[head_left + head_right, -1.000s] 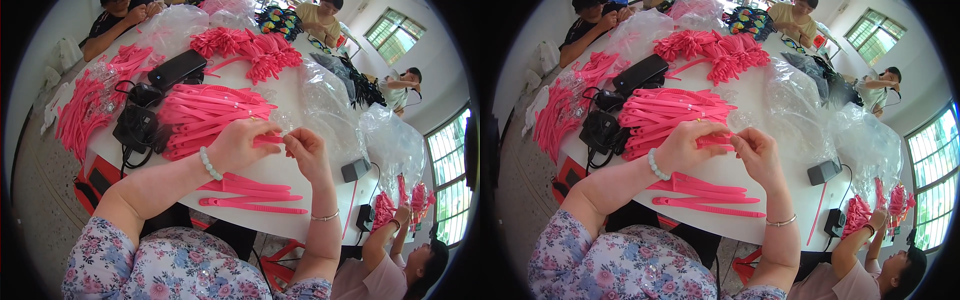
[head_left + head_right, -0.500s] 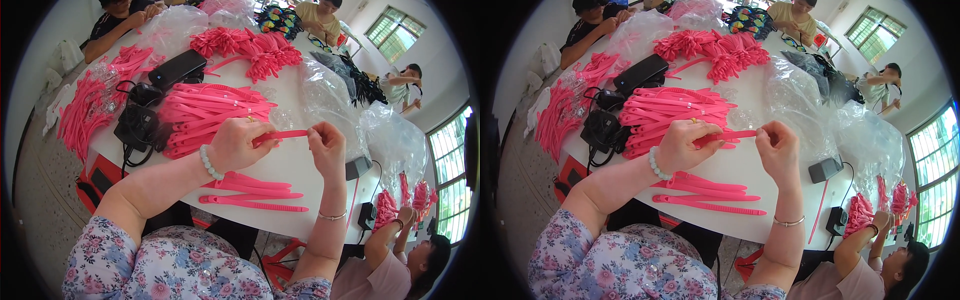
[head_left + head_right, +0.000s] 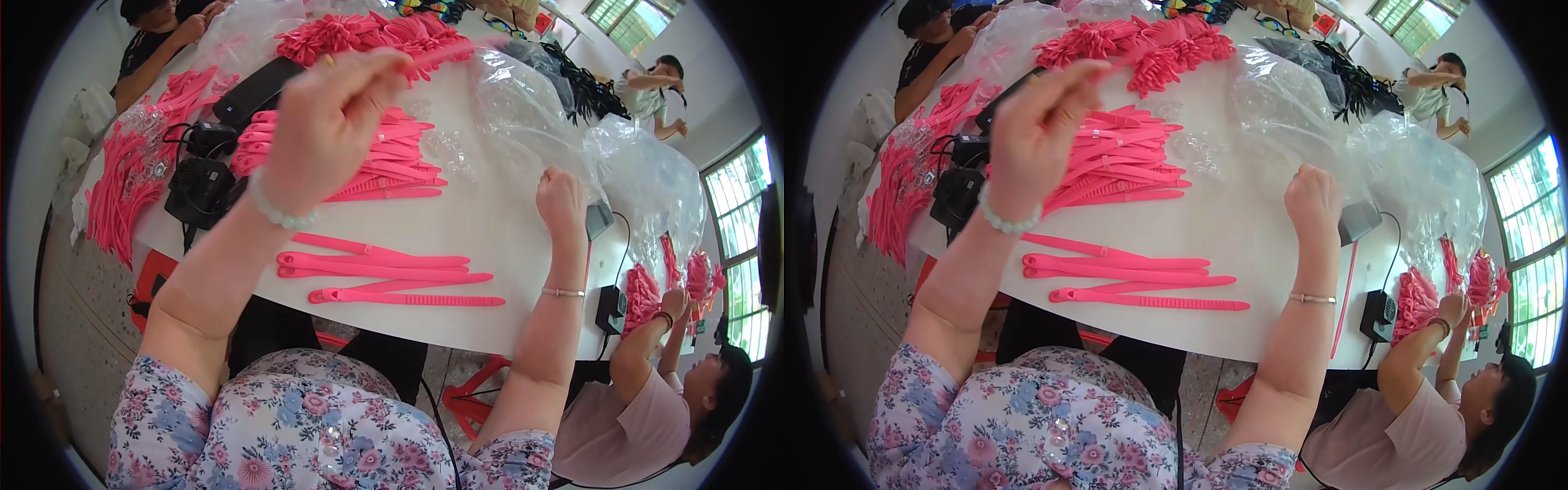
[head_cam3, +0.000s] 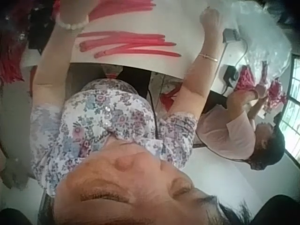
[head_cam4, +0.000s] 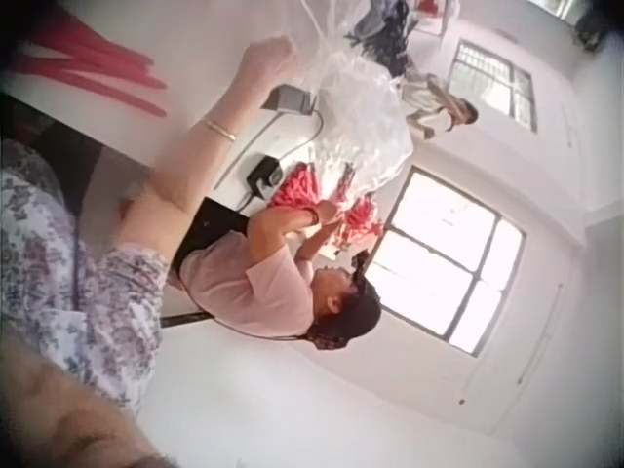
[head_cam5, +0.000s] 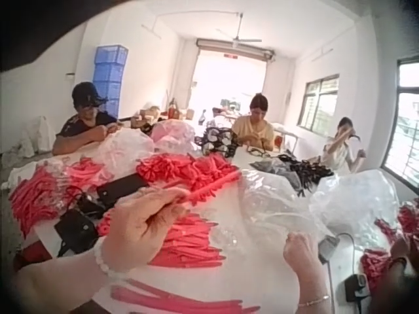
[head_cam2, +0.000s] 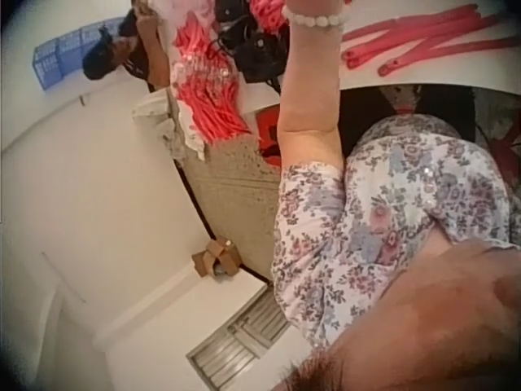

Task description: Manually sorting and assembling small pink plastic components at a factory workstation.

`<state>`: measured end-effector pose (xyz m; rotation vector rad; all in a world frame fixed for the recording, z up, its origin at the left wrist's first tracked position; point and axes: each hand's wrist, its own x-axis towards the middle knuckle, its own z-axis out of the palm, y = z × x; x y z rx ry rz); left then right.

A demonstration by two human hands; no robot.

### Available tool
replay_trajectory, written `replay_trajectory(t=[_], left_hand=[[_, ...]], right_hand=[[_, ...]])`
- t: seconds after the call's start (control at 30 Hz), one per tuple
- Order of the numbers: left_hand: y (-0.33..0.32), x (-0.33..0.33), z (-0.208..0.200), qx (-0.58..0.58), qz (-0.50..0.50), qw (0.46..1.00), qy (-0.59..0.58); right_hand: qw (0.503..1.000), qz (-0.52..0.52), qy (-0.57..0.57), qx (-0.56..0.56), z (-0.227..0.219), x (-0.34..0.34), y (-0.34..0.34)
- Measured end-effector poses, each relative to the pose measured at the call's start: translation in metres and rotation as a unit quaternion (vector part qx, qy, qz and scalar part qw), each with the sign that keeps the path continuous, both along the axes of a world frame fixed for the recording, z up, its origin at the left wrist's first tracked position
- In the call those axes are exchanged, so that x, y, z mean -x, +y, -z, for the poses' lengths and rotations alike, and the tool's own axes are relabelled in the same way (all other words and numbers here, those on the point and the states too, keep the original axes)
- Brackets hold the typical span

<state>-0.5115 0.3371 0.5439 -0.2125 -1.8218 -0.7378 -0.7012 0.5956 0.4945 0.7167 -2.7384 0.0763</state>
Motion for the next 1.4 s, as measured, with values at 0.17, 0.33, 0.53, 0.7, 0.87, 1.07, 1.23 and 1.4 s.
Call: replay_trajectory(t=[0.17,0.33,0.53,0.7,0.87,1.07,1.23,1.4], left_hand=[[-0.028,0.005,-0.019,0.209,-0.103,0.972,0.021],[-0.056,0.016,0.036,0.38,-0.142,0.878,-0.255],[-0.024,0.004,0.03,0.329,-0.065,0.916,-0.221],[0.013,-0.02,0.041,0.265,0.145,0.897,-0.324],[0.019,-0.028,0.059,0.26,0.205,0.852,-0.406],[0.018,-0.027,0.058,0.135,0.197,0.826,-0.51],[0.009,-0.018,0.05,-0.062,0.232,0.813,-0.53],[0.009,-0.016,0.055,-0.116,0.264,0.8,-0.527]], right_hand=[[0.997,-0.034,0.073,0.01,0.043,0.022,0.005],[0.996,-0.071,0.014,0.048,0.037,0.019,-0.002],[0.994,-0.067,0.039,0.082,0.036,0.02,-0.001],[0.987,-0.033,0.035,0.155,0.044,0.026,0.002],[0.987,-0.028,0.053,0.152,0.04,0.024,0.003],[0.986,-0.034,0.011,0.163,0.026,0.016,0.003],[0.984,-0.035,0.023,0.171,0.026,0.012,0.0],[0.982,-0.036,0.011,0.184,0.024,0.009,-0.001]])
